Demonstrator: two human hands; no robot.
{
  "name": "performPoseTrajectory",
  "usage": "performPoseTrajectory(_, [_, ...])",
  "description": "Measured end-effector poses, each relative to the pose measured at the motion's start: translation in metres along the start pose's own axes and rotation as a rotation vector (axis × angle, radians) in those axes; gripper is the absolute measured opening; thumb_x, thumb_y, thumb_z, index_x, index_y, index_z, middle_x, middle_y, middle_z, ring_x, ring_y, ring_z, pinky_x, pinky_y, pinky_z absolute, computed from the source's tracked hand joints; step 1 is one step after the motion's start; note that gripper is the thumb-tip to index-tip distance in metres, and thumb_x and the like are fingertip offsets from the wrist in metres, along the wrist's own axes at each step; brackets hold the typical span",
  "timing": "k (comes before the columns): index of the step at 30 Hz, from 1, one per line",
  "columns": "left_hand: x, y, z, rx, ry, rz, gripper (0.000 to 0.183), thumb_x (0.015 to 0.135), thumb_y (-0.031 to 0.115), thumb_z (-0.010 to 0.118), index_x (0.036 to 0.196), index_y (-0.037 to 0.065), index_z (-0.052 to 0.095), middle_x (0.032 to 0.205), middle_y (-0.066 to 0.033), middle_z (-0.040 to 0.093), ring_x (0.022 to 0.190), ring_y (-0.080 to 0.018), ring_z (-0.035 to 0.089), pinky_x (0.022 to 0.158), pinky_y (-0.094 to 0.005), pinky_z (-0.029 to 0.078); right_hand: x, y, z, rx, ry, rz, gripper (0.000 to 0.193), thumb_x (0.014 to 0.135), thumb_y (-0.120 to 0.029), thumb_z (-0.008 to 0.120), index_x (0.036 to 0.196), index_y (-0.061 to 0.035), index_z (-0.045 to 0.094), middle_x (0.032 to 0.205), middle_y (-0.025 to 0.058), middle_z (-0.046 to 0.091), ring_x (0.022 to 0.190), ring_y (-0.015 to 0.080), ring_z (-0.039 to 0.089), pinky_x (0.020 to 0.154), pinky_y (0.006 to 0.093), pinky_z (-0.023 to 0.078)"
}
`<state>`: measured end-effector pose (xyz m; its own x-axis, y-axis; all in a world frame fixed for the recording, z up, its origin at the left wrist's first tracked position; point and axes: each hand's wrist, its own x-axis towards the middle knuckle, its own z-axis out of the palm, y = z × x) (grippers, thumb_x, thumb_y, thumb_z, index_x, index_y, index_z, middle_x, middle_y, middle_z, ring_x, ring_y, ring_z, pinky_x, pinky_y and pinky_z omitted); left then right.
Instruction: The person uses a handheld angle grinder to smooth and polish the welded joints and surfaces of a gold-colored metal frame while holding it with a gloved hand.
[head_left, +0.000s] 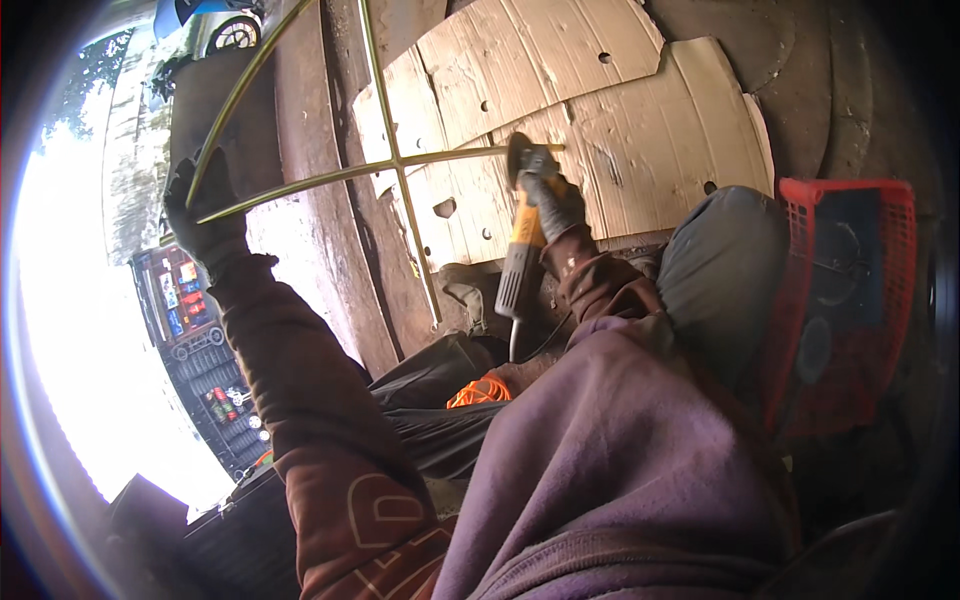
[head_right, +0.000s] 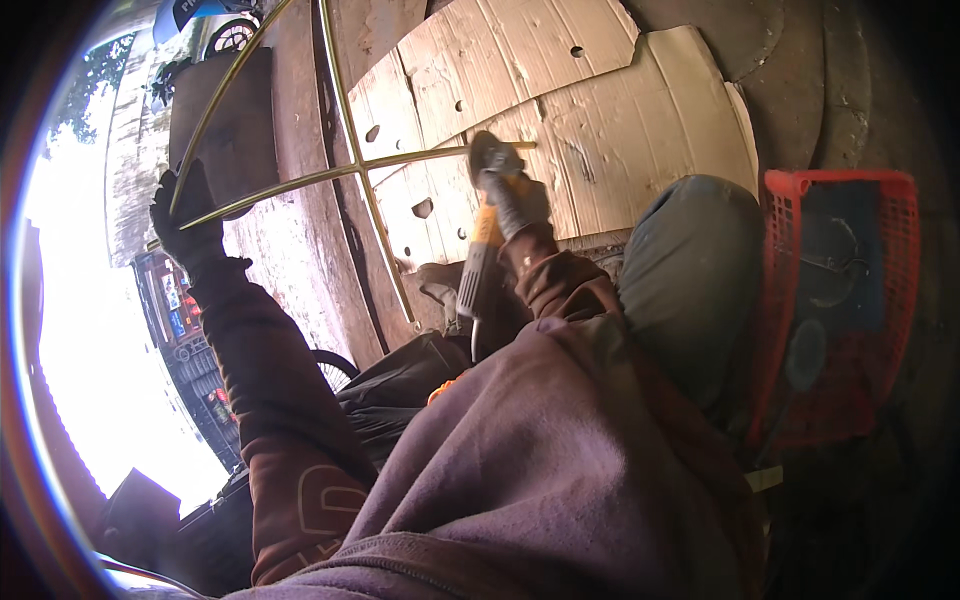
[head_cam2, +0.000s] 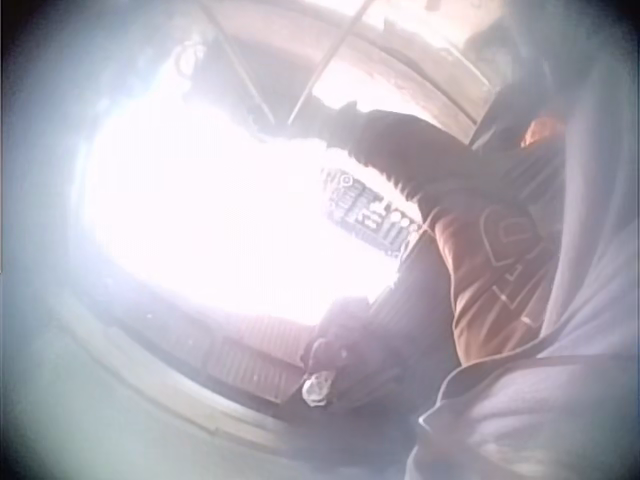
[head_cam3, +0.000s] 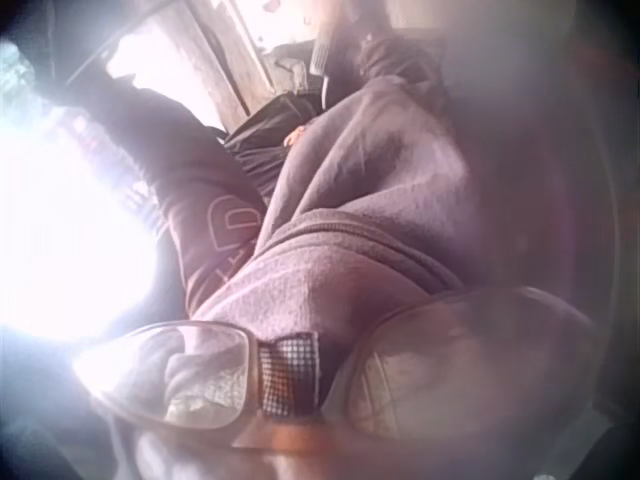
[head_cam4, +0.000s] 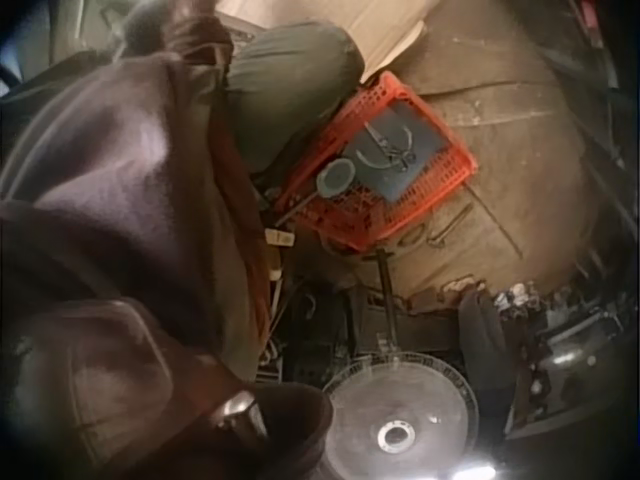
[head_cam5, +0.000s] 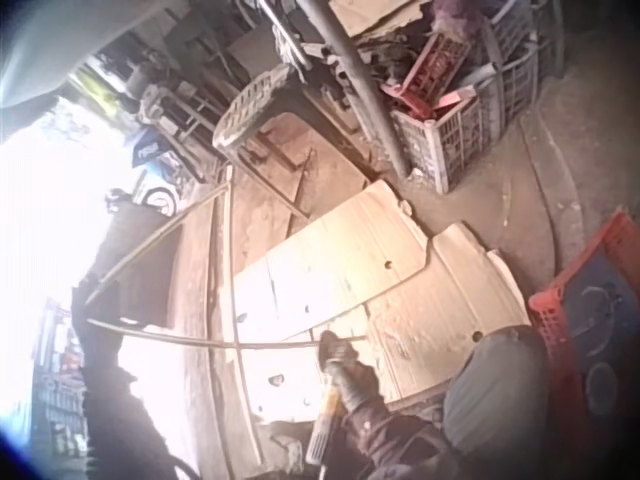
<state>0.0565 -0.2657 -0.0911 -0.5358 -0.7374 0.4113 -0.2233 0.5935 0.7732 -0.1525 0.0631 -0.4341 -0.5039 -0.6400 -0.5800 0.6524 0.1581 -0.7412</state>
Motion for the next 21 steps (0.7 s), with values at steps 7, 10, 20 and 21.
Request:
performPoseTrajectory(7, [-0.018, 0.019, 0.014, -0.776, -0.004, -0.160, 0.029, 0.096, 0.028, 0.055, 0.112, 0.005, 0.064, 0.117, -0.0110, 0.063, 0.118, -0.0346, 0.056, 0.111, -0.0538, 0.038, -0.061, -0.056, 0.044, 0.310, -0.280, -0.049, 0.025, 0.076, -0.025, 0.081, 0.082, -0.0041, 0.069, 0.071, 0.0034, 0.068, 0.061, 0.0123, 0.063, 0.060, 0.0300, 0.052])
performPoseTrajectory(10, [-0.019, 0.027, 0.021, -0.717, 0.129, -0.146, 0.034, 0.095, 0.029, 0.055, 0.112, 0.000, 0.062, 0.122, -0.0140, 0.061, 0.125, -0.0394, 0.051, 0.118, -0.0586, 0.029, -0.063, -0.053, 0.047, 0.329, -0.165, 0.004, 0.023, 0.076, -0.023, 0.081, 0.082, -0.0044, 0.069, 0.071, 0.0032, 0.067, 0.061, 0.0121, 0.062, 0.060, 0.0295, 0.051])
performPoseTrajectory(20, [-0.035, 0.001, 0.017, 0.521, 0.157, -0.092, 0.037, 0.097, 0.029, 0.053, 0.110, -0.006, 0.059, 0.119, -0.0176, 0.060, 0.120, -0.0391, 0.055, 0.112, -0.0574, 0.039, -0.021, -0.030, 0.017, 0.076, -0.245, -0.089, 0.041, 0.074, -0.035, 0.081, 0.090, 0.0010, 0.070, 0.078, 0.0078, 0.071, 0.064, 0.0143, 0.064, 0.060, 0.0323, 0.052])
performPoseTrajectory(21, [-0.033, -0.007, 0.012, 0.531, 0.131, -0.068, 0.035, 0.098, 0.026, 0.052, 0.110, -0.006, 0.058, 0.117, -0.0183, 0.060, 0.117, -0.0376, 0.057, 0.109, -0.0557, 0.042, -0.034, -0.036, 0.027, 0.152, -0.341, -0.142, 0.041, 0.073, -0.033, 0.082, 0.091, 0.0015, 0.069, 0.080, 0.0072, 0.070, 0.064, 0.0139, 0.064, 0.061, 0.0320, 0.052])
